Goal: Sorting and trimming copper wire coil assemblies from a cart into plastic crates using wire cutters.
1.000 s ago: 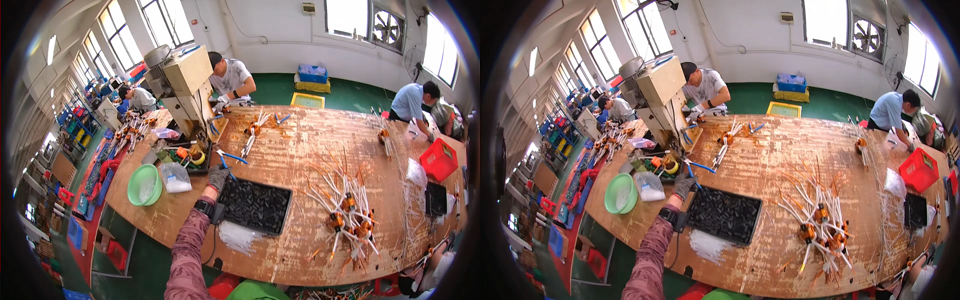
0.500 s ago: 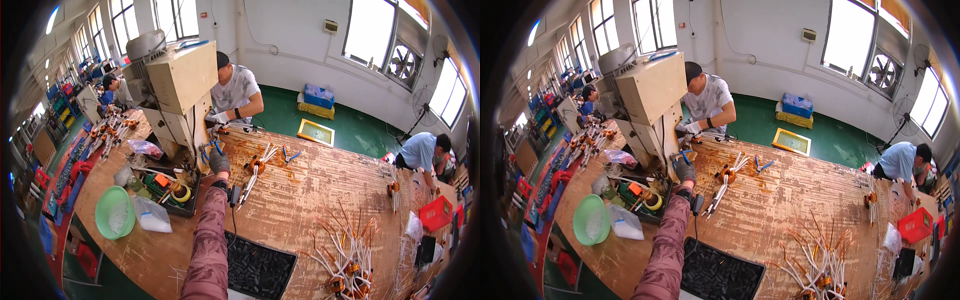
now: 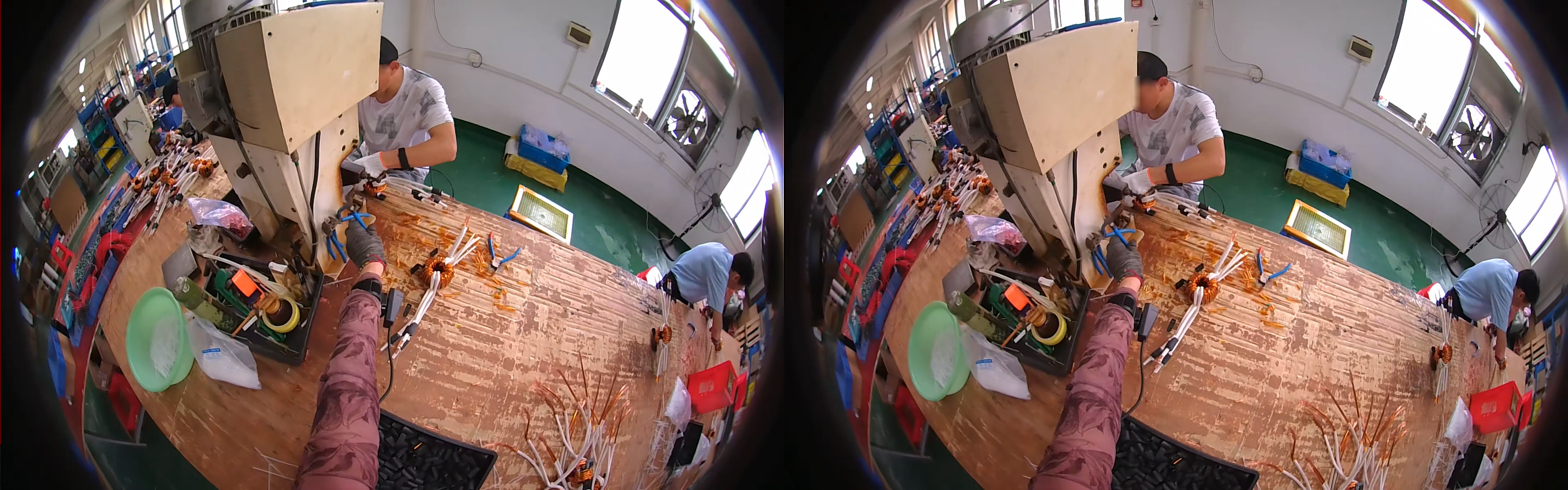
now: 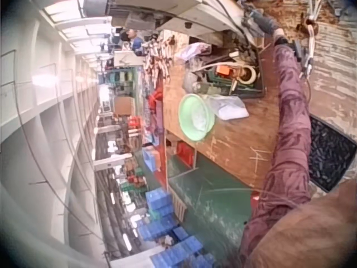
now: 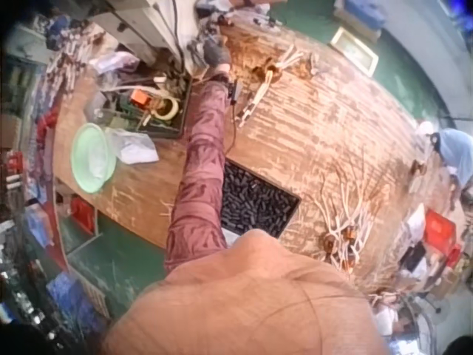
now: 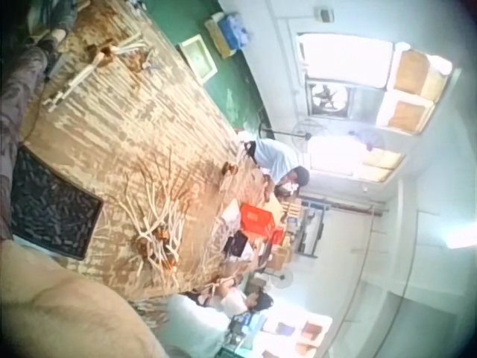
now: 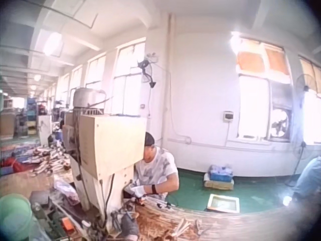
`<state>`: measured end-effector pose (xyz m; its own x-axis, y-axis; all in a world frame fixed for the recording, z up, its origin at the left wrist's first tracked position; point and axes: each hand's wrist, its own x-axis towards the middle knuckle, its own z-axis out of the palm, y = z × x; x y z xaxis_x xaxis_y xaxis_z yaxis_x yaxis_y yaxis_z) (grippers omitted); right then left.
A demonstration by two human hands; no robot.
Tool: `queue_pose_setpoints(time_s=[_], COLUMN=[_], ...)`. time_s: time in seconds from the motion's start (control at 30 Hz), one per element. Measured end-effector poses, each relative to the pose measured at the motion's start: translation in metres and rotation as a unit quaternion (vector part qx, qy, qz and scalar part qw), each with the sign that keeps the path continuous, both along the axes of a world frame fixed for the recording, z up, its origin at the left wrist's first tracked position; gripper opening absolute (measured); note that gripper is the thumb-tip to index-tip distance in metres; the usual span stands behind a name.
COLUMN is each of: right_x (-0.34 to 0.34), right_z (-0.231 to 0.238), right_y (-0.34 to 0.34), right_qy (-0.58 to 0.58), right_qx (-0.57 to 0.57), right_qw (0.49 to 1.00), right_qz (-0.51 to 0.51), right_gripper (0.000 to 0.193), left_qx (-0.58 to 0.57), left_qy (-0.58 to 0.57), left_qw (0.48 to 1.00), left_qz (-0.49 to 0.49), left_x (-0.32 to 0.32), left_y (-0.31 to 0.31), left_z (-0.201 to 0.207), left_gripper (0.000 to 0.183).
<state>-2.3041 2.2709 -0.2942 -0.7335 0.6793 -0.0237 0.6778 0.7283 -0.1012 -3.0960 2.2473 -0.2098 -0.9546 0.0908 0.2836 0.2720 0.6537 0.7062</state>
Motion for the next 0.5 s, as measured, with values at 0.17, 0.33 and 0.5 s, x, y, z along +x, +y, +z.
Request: queue_pose_setpoints(time_s=[0.17, 0.33, 0.5], right_x=[-0.001, 0.011, 0.031], right_z=[-0.004, 0.011, 0.016], right_y=[0.007, -0.008, -0.085], right_qy=[-0.015, -0.040, -0.029], right_qx=[0.013, 0.029, 0.029], right_qw=[0.999, 0.998, 0.999], right_qz=[0.034, 0.049, 0.013], right_gripper=[0.058, 0.058, 0.058], left_qx=[0.054, -0.124, -0.086], left_qy=[-0.106, -0.179, -0.095], left_qw=[0.993, 0.967, 0.892], left_qz=[0.026, 0.135, 0.433], left_x=[-0.028, -0.073, -0.168], left_y=[0.019, 0.026, -0.082], left_z=[-0.002, -0.093, -0.207], left_gripper=[0.031, 0.038, 0.032])
